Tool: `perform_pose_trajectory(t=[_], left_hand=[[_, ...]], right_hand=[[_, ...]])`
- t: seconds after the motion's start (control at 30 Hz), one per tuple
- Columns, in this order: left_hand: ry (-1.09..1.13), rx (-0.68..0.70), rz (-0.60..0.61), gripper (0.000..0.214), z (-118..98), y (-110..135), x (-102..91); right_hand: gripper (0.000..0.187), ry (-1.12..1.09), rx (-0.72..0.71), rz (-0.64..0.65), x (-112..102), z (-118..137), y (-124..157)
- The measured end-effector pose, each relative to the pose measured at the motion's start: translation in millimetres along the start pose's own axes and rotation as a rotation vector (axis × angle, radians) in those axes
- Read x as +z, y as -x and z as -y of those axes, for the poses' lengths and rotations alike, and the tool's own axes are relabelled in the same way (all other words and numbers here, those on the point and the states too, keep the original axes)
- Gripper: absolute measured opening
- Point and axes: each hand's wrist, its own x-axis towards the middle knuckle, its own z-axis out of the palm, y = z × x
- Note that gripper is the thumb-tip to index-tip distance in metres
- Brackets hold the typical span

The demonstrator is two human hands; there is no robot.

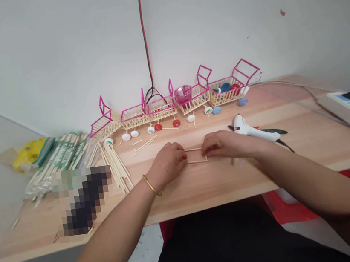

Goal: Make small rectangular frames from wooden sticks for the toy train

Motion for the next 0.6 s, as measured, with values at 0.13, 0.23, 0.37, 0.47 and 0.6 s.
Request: perform_pose_trajectory(t=[0.13,0.23,0.37,0.47,0.6], left_hand=[[0.005,-0.009,-0.001,0.010,-0.1,0.2,0.4],[0.003,-0.010,-0.003,0.009,-0.4,0.3,0.3],[0.021,-0.025,-0.021,0.009,-0.1,0.8,-0.9],[0.065,-0.058,-0.084,0.008,1.4,1.4,-3.6],[0.118,-0.124,-0.228,0.010,5.3,1.7,-9.0]], right_hand=[[0.021,0.006,0.000,0.002,0.7,-0.2,-0.2],[0.022,0.003,0.001,0.002,0.3,-0.3,0.5],[0.024,-0.015,0.054,-0.065,-2.2,0.0,2.8],[0.025,-0.015,0.147,-0.117,-4.0,1.0,4.4],[0.041,-0.011,0.200,-0.103,-3.7,5.0,5.5]])
